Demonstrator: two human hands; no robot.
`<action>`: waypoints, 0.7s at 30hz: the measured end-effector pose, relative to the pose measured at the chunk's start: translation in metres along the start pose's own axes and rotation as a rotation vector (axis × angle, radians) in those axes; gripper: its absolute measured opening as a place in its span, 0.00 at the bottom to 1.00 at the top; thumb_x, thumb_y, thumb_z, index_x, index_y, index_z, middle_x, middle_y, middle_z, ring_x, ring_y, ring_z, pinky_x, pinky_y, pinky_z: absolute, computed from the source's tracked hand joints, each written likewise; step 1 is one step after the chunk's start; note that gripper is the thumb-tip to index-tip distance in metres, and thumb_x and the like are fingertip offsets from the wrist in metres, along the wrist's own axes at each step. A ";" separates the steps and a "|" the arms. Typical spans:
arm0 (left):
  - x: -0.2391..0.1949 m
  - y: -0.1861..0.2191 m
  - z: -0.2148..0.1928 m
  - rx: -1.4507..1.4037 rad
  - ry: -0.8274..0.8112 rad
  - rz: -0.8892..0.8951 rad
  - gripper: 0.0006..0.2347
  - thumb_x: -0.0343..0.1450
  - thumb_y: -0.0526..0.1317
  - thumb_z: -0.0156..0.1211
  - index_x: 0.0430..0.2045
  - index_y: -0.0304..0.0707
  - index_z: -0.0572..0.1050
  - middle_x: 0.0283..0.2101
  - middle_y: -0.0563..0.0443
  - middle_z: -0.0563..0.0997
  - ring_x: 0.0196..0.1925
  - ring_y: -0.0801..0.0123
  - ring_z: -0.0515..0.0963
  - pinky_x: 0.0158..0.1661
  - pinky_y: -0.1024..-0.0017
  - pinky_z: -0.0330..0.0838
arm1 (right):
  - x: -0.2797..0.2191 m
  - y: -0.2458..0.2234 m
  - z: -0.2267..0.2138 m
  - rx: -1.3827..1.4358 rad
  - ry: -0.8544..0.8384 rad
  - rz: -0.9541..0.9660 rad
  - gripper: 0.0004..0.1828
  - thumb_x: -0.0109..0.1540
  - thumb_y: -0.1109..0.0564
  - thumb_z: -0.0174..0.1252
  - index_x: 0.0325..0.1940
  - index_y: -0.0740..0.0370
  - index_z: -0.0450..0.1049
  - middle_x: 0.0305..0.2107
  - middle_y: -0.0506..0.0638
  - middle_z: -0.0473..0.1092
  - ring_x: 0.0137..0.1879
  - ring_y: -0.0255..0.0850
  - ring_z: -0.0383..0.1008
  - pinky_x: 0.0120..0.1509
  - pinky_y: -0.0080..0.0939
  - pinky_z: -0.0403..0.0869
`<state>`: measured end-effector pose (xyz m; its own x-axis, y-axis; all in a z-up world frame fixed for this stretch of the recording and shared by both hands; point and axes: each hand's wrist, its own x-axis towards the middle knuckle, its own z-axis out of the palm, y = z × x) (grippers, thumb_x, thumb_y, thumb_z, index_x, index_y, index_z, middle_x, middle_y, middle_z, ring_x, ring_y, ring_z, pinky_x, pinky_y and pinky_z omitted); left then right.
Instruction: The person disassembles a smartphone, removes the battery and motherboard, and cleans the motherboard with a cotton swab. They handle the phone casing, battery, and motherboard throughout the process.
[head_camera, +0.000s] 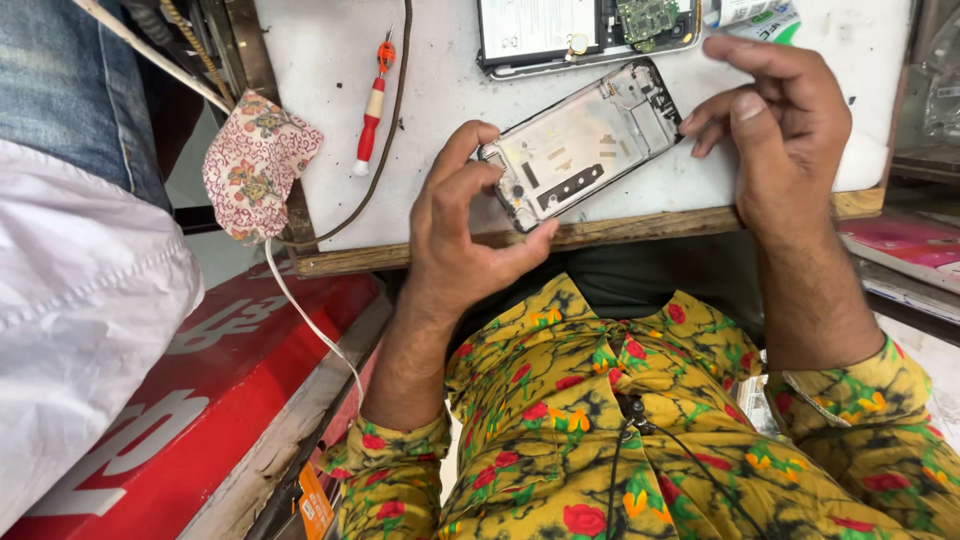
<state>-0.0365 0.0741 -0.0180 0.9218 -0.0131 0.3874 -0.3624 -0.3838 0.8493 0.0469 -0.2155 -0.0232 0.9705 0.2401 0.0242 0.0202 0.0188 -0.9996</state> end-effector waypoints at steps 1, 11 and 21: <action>-0.004 0.003 0.004 -0.035 0.041 -0.045 0.31 0.65 0.38 0.81 0.55 0.40 0.61 0.63 0.38 0.71 0.59 0.60 0.79 0.52 0.71 0.80 | -0.002 0.002 -0.001 0.024 0.000 -0.032 0.14 0.76 0.60 0.49 0.66 0.67 0.64 0.64 0.62 0.69 0.43 0.41 0.78 0.41 0.34 0.77; 0.003 0.005 0.021 -0.161 0.186 -0.540 0.10 0.79 0.41 0.59 0.35 0.31 0.74 0.27 0.55 0.78 0.27 0.80 0.80 0.29 0.81 0.73 | -0.004 0.010 -0.004 0.026 -0.106 -0.148 0.18 0.75 0.60 0.55 0.68 0.65 0.63 0.62 0.61 0.69 0.64 0.38 0.73 0.56 0.38 0.81; 0.005 -0.005 0.011 -0.389 0.102 -0.647 0.11 0.79 0.37 0.57 0.53 0.28 0.74 0.28 0.54 0.81 0.22 0.82 0.74 0.25 0.80 0.69 | -0.003 0.013 -0.010 0.095 -0.028 0.044 0.19 0.74 0.70 0.52 0.69 0.66 0.63 0.60 0.65 0.73 0.43 0.30 0.74 0.39 0.29 0.76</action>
<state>-0.0286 0.0658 -0.0249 0.9566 0.1963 -0.2154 0.2060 0.0678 0.9762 0.0463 -0.2261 -0.0364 0.9627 0.2698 -0.0178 -0.0463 0.0996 -0.9939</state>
